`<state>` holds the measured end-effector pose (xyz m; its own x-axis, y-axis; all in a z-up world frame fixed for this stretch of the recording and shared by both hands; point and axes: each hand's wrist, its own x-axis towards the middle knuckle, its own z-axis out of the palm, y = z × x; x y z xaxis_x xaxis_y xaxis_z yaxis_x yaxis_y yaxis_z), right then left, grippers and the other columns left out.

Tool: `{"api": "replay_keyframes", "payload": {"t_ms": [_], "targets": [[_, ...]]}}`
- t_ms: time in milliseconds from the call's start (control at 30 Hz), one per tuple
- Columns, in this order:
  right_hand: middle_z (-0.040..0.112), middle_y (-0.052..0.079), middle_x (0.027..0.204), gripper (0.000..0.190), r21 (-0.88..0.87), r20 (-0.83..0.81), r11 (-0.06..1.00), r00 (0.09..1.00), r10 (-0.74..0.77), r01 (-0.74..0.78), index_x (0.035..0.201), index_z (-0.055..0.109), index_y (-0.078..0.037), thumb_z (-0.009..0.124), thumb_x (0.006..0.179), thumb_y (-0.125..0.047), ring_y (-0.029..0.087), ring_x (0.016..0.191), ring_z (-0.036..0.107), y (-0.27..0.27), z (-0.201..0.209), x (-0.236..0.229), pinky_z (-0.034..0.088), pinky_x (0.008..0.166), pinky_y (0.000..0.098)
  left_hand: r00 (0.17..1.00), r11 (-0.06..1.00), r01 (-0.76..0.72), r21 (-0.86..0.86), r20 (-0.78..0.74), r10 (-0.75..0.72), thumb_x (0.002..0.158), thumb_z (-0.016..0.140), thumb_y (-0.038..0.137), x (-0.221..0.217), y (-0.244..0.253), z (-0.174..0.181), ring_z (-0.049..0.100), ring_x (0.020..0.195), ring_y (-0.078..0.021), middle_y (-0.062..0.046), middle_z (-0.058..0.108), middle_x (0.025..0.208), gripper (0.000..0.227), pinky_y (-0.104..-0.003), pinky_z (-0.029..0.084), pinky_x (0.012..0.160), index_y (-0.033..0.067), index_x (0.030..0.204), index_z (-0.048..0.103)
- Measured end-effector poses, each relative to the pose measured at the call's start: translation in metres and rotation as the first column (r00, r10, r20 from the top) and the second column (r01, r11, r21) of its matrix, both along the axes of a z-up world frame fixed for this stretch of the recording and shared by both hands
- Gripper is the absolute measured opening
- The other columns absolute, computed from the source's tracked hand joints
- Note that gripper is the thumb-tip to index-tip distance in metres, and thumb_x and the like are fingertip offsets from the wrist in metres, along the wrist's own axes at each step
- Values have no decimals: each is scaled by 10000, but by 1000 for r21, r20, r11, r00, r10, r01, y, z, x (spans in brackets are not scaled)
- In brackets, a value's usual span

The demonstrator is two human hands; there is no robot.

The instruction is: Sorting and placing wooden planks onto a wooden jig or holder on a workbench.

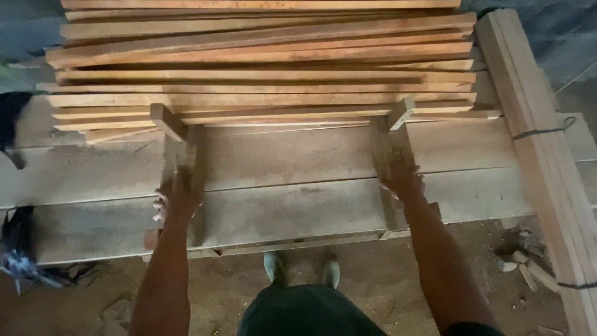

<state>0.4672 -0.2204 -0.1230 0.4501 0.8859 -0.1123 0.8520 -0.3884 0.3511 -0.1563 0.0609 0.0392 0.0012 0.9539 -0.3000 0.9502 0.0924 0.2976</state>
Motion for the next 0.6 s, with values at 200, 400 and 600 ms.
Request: {"api": "replay_keyframes", "payload": {"t_ms": [200,400,600], "targets": [[140,141,1770,1009,234,-285,953,951,-123,193,1630,370,-243,675,771,-676,484,1568,192,14,3,-4,224,1250,646,976,972,211,107,-70,-204,866,708,372,-23,28,-71,146,1471,-631,-190,198,1713,966,-788,247,1155,259,1656,165],[378,272,1615,1216,170,-192,963,965,-177,210,1606,366,-62,788,634,-660,611,1365,444,50,-21,21,427,1077,703,959,962,264,75,84,-270,933,609,224,8,83,-99,-24,1519,-578,-223,-37,1693,984,-853,284,1048,244,1652,-62],[263,260,1666,1369,5,-382,923,853,-355,386,1672,184,-395,851,535,-766,651,1416,326,64,96,-64,423,1011,798,911,925,378,-27,-166,-377,902,618,346,7,108,-133,23,1515,-582,-163,47,1726,958,-945,274,965,239,1667,52]]}}
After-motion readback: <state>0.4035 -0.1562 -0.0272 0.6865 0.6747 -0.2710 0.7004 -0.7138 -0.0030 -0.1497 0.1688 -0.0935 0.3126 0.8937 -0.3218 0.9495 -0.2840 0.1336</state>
